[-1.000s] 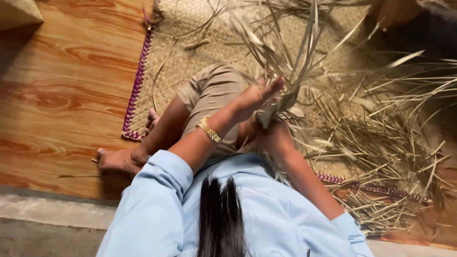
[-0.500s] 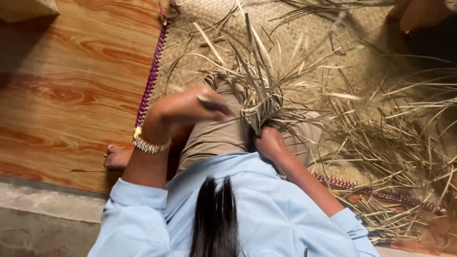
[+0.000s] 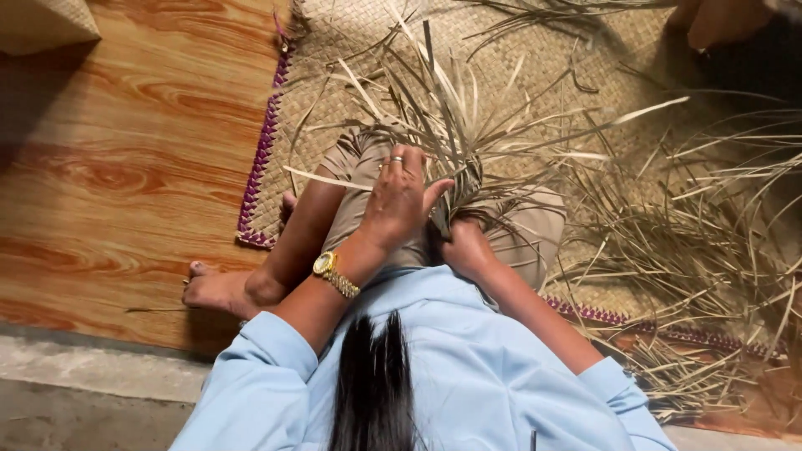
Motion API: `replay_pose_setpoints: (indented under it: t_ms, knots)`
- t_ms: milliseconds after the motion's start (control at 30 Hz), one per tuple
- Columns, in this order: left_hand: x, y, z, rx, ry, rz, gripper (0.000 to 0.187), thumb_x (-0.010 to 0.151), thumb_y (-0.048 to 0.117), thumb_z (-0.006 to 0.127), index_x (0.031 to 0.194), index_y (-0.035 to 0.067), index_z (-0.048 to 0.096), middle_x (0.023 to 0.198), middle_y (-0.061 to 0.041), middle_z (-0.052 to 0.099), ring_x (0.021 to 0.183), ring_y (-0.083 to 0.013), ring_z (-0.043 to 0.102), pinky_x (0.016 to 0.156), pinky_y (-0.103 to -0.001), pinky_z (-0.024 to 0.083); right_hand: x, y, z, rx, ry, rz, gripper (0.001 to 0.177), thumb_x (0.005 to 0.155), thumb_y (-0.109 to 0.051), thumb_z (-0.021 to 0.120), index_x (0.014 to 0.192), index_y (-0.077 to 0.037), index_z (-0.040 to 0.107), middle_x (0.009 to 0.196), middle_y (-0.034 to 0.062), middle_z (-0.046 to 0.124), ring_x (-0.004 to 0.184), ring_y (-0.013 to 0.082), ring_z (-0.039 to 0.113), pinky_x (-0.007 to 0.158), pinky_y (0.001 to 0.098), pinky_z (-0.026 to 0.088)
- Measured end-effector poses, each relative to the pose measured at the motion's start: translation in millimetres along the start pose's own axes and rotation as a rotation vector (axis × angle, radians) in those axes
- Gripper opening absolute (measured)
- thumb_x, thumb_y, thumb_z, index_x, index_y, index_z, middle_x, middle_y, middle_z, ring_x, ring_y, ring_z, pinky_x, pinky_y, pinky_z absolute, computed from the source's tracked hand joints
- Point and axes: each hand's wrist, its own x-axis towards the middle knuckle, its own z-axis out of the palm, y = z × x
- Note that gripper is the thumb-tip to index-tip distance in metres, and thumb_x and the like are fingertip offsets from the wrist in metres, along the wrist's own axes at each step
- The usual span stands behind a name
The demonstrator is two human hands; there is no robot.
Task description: Weaving dried plant fibers together to create a handcrafted item
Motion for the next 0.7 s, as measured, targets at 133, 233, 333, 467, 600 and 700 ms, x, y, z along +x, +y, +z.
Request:
replay_pose_setpoints:
  t_ms: [133,233,333,467,600,700]
  knots:
    - [-0.9,-13.1,27.0,-0.208,0.035,0.039,0.049,0.091,0.05,0.07,0.107,0.008,0.051,0.086,-0.01,0.056,0.082,-0.0352,0.065,0.076,-0.047,0.052,2.4,-2.7,-1.2,-0.012,0.009,-0.064,0.03,0.075,-0.013,0.063,0.087,0.013,0.069,0.081,0.0335,0.068,0.089,0.0524,0.067,0.075,0.0629,0.052]
    - [6.4,-5.0,30.7,-0.181,0.07,0.14,0.027,0.096,0.041,0.066,0.094,0.014,0.061,0.083,-0.005,0.056,0.079,-0.0318,0.065,0.073,-0.045,0.053,-1.9,-11.1,-9.4,-0.052,0.023,-0.125,0.029,0.075,-0.02,0.068,0.079,0.008,0.069,0.073,0.0281,0.067,0.08,0.0475,0.07,0.071,0.0567,0.055]
    - [17.0,5.6,26.3,0.049,0.142,0.263,0.017,0.09,0.029,0.071,0.081,0.017,0.062,0.079,-0.001,0.054,0.077,-0.0271,0.061,0.068,-0.041,0.05,-24.2,-44.1,-44.1,0.124,-0.09,-0.164,0.052,0.083,-0.036,0.067,0.09,0.016,0.067,0.086,0.0374,0.067,0.089,0.0582,0.064,0.075,0.0658,0.048]
    - [24.2,10.2,18.4,0.257,0.282,0.567,0.012,0.083,0.012,0.067,0.075,0.017,0.059,0.074,-0.003,0.053,0.071,-0.0238,0.058,0.058,-0.036,0.047,-39.7,-36.2,-82.2,-0.003,-0.076,-0.166,0.074,0.08,-0.056,0.075,0.117,0.007,0.064,0.1,0.0335,0.067,0.097,0.0528,0.066,0.085,0.0623,0.052]
    - [8.2,7.4,8.3,0.123,0.069,0.414,0.01,0.084,0.002,0.06,0.09,0.01,0.058,0.089,-0.01,0.058,0.06,-0.035,0.065,0.053,-0.046,0.054,-44.2,-19.9,-95.1,0.202,0.327,-0.141,0.036,0.096,-0.044,0.07,0.114,-0.012,0.073,0.086,0.0145,0.072,0.087,0.0341,0.07,0.075,0.045,0.056]
    - [5.3,15.1,-8.3,-0.266,-0.082,0.198,0.017,0.093,0.019,0.07,0.083,0.008,0.062,0.078,-0.009,0.058,0.062,-0.0371,0.067,0.053,-0.045,0.052,-54.3,-27.2,-96.6,0.252,0.47,-0.307,0.013,0.095,-0.017,0.073,0.106,-0.013,0.077,0.083,0.0086,0.073,0.077,0.0269,0.071,0.068,0.0382,0.057]
